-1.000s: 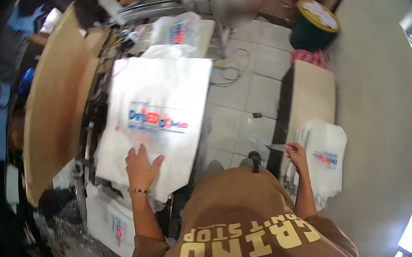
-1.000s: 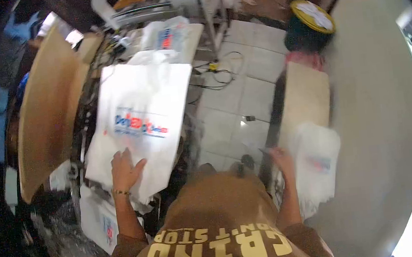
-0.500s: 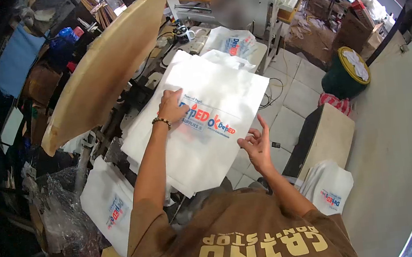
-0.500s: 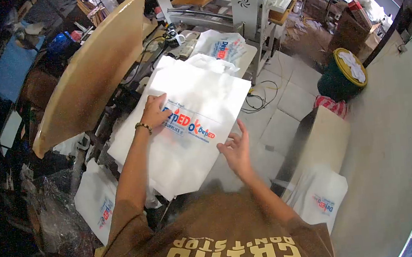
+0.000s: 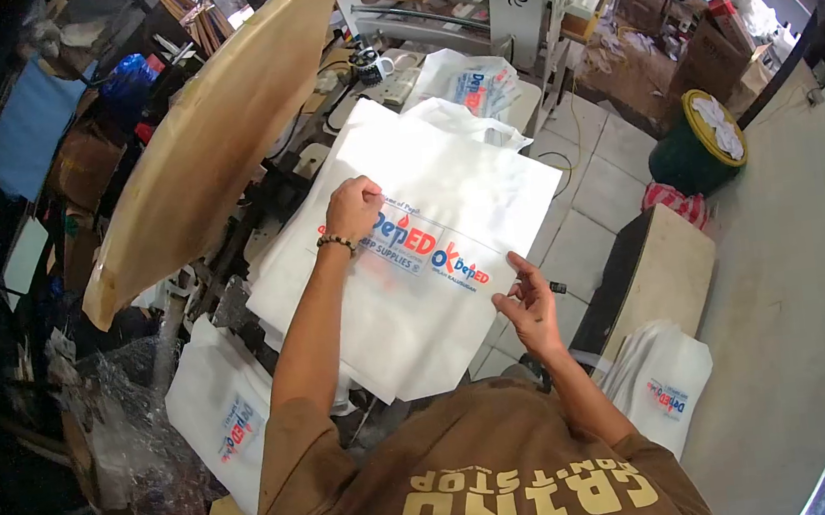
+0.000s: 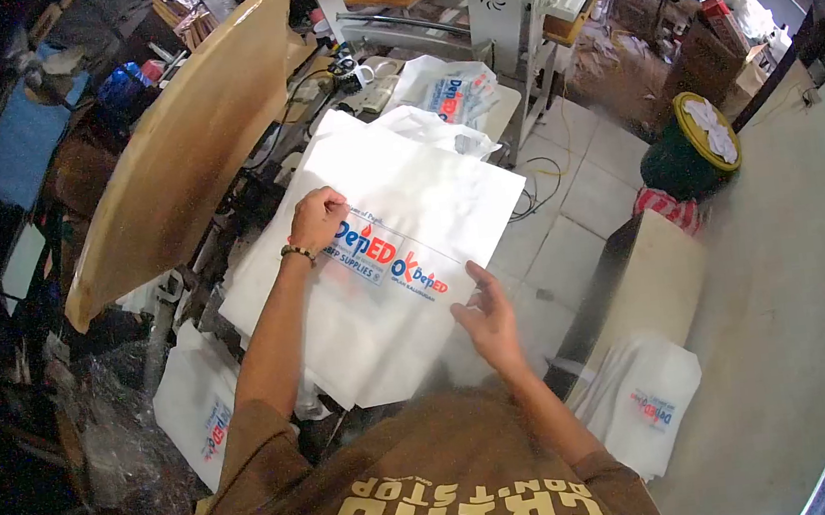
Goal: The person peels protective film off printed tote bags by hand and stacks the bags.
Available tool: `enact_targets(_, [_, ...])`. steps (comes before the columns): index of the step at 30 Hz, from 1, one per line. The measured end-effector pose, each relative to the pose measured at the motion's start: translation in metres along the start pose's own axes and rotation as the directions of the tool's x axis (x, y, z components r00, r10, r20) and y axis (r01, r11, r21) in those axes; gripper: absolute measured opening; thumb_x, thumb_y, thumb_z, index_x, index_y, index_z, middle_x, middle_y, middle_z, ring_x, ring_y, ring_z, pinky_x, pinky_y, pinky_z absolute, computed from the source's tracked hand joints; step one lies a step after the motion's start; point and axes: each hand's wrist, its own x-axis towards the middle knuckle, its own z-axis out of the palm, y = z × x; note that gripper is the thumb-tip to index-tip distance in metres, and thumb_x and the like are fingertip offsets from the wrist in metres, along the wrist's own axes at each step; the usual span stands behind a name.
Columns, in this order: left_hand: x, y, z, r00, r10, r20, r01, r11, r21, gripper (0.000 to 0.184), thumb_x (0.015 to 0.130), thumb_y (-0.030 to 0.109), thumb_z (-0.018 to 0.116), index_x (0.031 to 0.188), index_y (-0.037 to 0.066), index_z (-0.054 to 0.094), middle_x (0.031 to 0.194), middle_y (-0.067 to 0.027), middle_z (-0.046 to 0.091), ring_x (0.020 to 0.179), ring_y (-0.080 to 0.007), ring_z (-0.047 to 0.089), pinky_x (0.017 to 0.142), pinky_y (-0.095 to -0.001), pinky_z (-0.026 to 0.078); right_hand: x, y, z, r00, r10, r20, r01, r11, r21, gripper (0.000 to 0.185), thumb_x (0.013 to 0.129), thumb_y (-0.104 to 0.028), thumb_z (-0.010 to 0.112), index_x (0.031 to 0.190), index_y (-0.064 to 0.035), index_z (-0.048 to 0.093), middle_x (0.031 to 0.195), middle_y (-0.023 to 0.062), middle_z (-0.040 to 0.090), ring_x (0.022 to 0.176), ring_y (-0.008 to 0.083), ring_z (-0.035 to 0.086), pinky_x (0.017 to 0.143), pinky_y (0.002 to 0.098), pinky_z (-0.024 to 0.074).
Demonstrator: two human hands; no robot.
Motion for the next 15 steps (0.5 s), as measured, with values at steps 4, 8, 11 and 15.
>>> enact_targets(4, [-0.025, 0.015, 0.000, 0.951, 0.234, -0.204, -0.230, 0.972, 0.045, 0.005, 0.080, 0.008, 0.068, 0.082, 0.003, 0.068, 0.085, -0.0103, 0.063, 0.084, -0.0276, 0.063, 0.075, -0.0387, 0.049, 0.000, -0.001, -0.001, 1.000, -0.010, 0.006, 0.009, 0.998, 0.064, 0.072, 0.078, 0.007, 0.071, 0.143, 0.0053, 0.039, 0.135, 0.0082, 0.049, 0.080, 0.0056, 0.043, 0.073, 0.0212, 0.0457])
enact_targets(8, [-0.054, 0.028, 0.002, 0.844, 0.506, -0.180, -0.433, 0.839, 0.329, 0.006, 0.073, 0.005, 0.069, 0.079, 0.006, 0.066, 0.088, -0.0061, 0.063, 0.083, -0.0264, 0.060, 0.075, -0.0399, 0.045, -0.001, -0.011, 0.000, 0.998, 0.058, 0.032, -0.061, 0.994, 0.088, 0.075, 0.077, 0.010, 0.070, 0.145, 0.0043, 0.037, 0.141, 0.0093, 0.045, 0.080, 0.0054, 0.043, 0.073, 0.0210, 0.0463])
enact_targets(11, [-0.075, 0.035, 0.005, 0.820, 0.549, -0.163, -0.465, 0.804, 0.371, 0.008, 0.072, 0.003, 0.067, 0.077, 0.008, 0.064, 0.086, -0.0035, 0.060, 0.080, -0.0240, 0.059, 0.070, -0.0387, 0.044, 0.001, -0.005, -0.001, 0.998, 0.054, 0.037, -0.056, 0.996, 0.071, 0.076, 0.077, 0.011, 0.070, 0.145, 0.0037, 0.037, 0.143, 0.0095, 0.044, 0.081, 0.0054, 0.044, 0.073, 0.0212, 0.0467])
enact_targets(15, [-0.099, 0.047, 0.008, 0.821, 0.550, -0.154, -0.480, 0.810, 0.335, 0.013, 0.070, 0.002, 0.068, 0.080, 0.008, 0.063, 0.089, -0.0030, 0.061, 0.081, -0.0231, 0.059, 0.069, -0.0391, 0.044, 0.000, -0.011, 0.001, 0.998, 0.040, 0.043, -0.045, 0.992, 0.122, 0.077, 0.077, 0.012, 0.070, 0.146, 0.0035, 0.036, 0.144, 0.0098, 0.042, 0.083, 0.0060, 0.045, 0.076, 0.0217, 0.0473])
